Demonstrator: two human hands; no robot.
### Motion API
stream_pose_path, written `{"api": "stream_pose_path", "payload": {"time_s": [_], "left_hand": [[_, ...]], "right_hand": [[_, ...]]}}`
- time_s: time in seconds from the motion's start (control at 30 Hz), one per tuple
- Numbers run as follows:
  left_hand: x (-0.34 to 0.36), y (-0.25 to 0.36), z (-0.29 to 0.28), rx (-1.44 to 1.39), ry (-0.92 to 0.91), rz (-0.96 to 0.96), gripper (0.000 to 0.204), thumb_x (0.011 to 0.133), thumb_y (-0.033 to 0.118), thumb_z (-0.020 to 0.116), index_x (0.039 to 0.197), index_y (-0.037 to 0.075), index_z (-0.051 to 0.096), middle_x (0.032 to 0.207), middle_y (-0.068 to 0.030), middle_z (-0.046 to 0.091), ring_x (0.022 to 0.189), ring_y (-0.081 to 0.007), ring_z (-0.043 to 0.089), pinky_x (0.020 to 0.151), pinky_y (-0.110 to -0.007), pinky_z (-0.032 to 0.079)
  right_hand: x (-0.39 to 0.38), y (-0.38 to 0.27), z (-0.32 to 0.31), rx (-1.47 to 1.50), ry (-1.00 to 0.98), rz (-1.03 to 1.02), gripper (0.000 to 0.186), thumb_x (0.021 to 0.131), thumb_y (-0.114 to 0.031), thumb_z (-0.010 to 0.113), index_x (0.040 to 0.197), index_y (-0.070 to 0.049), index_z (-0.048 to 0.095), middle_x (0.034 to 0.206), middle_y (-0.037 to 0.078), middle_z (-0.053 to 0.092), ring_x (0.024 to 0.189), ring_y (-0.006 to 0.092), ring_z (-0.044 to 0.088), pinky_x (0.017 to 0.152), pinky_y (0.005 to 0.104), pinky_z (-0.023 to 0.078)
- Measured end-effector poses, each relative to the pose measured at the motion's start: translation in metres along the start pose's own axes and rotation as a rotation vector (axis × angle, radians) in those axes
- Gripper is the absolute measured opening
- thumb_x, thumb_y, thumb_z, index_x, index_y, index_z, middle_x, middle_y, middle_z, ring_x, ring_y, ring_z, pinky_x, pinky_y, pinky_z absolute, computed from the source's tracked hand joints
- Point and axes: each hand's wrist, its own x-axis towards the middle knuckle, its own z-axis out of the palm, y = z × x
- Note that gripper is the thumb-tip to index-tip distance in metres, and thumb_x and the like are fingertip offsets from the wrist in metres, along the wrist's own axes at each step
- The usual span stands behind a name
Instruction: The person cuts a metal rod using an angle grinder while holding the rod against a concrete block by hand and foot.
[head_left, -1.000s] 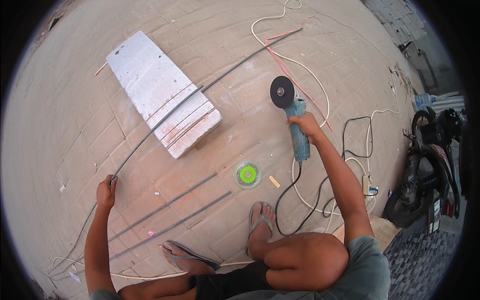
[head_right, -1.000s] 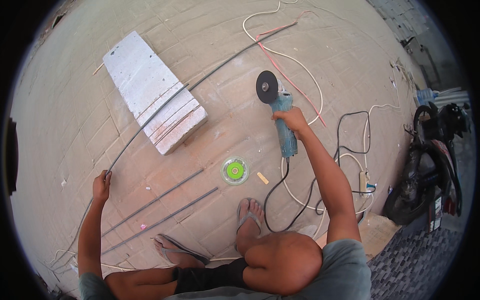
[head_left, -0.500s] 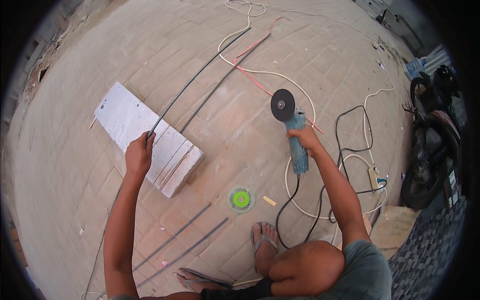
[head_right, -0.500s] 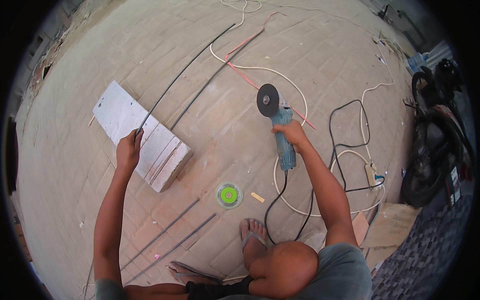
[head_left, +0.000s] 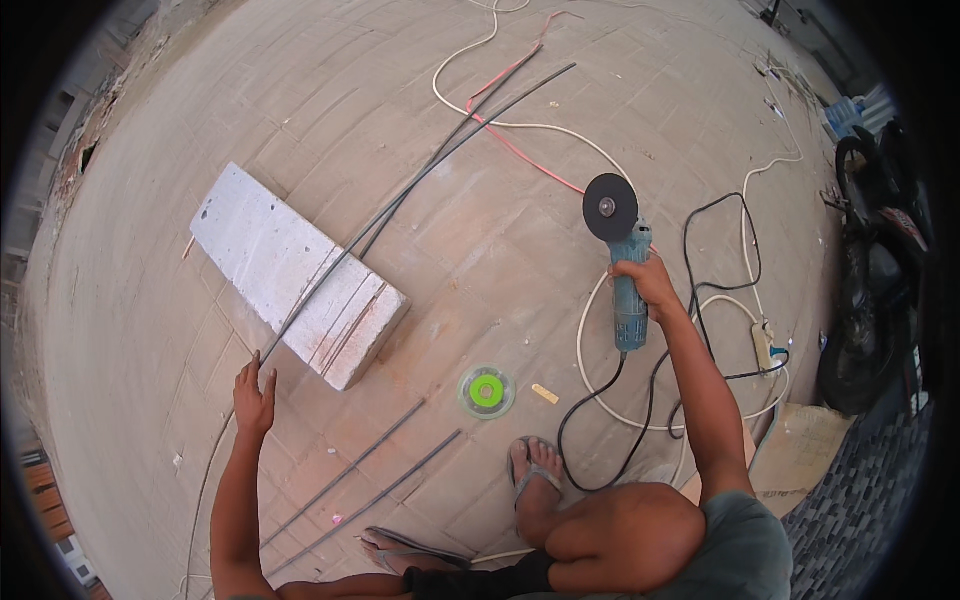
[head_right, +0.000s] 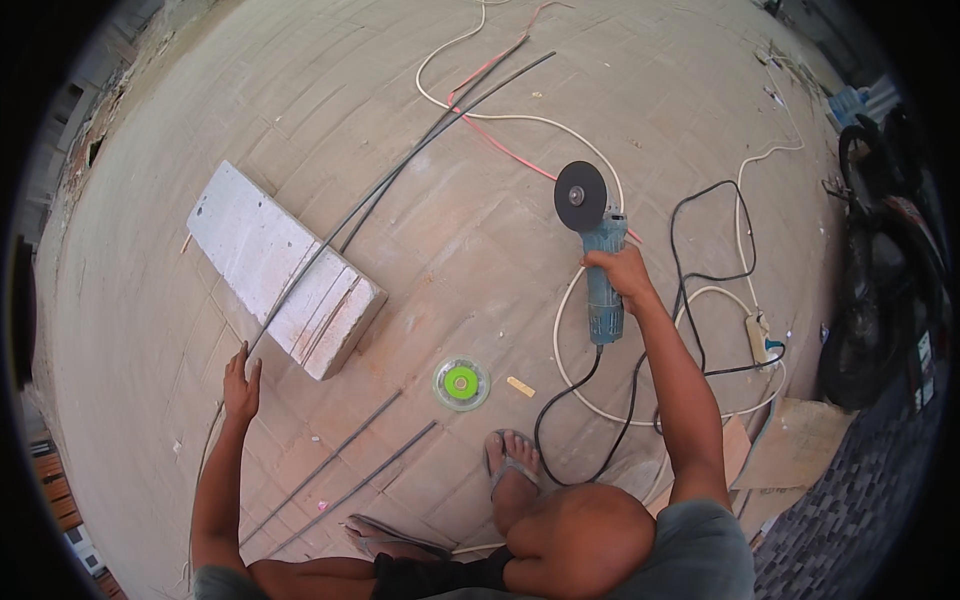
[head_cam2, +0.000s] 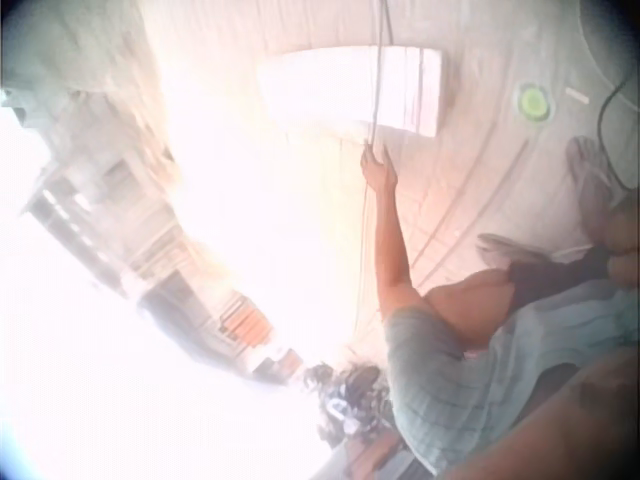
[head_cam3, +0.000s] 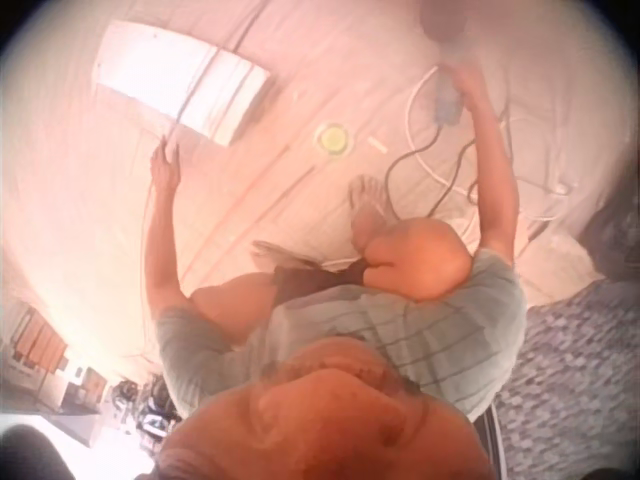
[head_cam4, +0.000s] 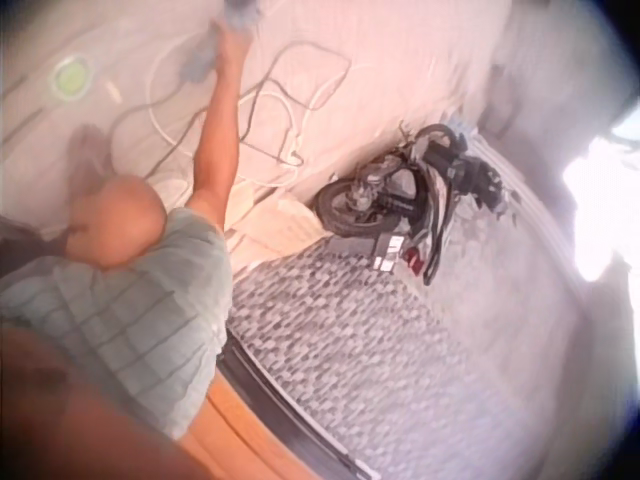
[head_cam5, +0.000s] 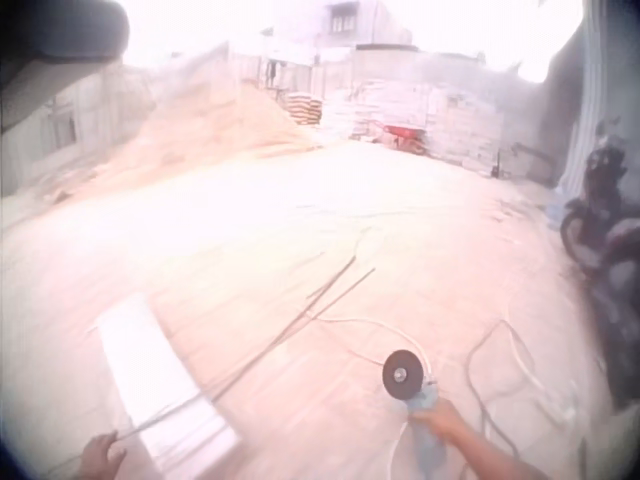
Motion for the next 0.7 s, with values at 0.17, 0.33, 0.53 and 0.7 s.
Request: {"api": "stream_pose_path", "payload": {"time_s": [0.17, 0.33, 0.53, 0.7], "left_hand": [[-0.034, -0.099, 0.000, 0.019, 0.017, -0.112, 0.049, 0.108, 0.043, 0.053, 0.129, 0.000, 0.063, 0.125, -0.0261, 0.065, 0.120, -0.0421, 0.059, 0.100, -0.050, 0.047], [-0.023, -0.096, 0.006, 0.102, -0.137, -0.208, 0.068, 0.108, 0.058, 0.044, 0.098, -0.004, 0.069, 0.089, -0.0337, 0.068, 0.091, -0.0540, 0.065, 0.080, -0.060, 0.050], [-0.004, -0.053, -0.002, -0.017, -0.208, -0.101, 0.072, 0.107, 0.058, 0.046, 0.083, -0.006, 0.069, 0.088, -0.0353, 0.067, 0.089, -0.0535, 0.065, 0.081, -0.057, 0.050], [0.020, -0.008, -0.003, -0.063, -0.223, -0.090, 0.077, 0.105, 0.061, 0.046, 0.078, -0.007, 0.067, 0.082, -0.0361, 0.064, 0.083, -0.0535, 0.063, 0.080, -0.057, 0.049]], "right_hand": [[-0.009, -0.003, 0.015, 0.037, 0.028, -0.061, 0.027, 0.074, -0.017, 0.080, 0.094, -0.002, 0.070, 0.083, 0.005, 0.067, 0.071, 0.0164, 0.063, 0.065, 0.0345, 0.051], [-0.023, -0.012, 0.025, 0.039, 0.019, -0.075, 0.028, 0.073, -0.015, 0.080, 0.095, -0.001, 0.070, 0.083, 0.006, 0.068, 0.070, 0.0173, 0.064, 0.064, 0.0347, 0.052], [-0.032, -0.020, 0.035, -0.015, 0.000, -0.091, 0.035, 0.071, -0.016, 0.084, 0.097, 0.002, 0.069, 0.086, 0.009, 0.070, 0.071, 0.0187, 0.067, 0.066, 0.0350, 0.054], [-0.040, -0.022, 0.038, -0.008, 0.003, -0.099, 0.037, 0.070, -0.015, 0.084, 0.100, 0.002, 0.069, 0.088, 0.009, 0.070, 0.074, 0.0191, 0.067, 0.067, 0.0357, 0.054]]}}
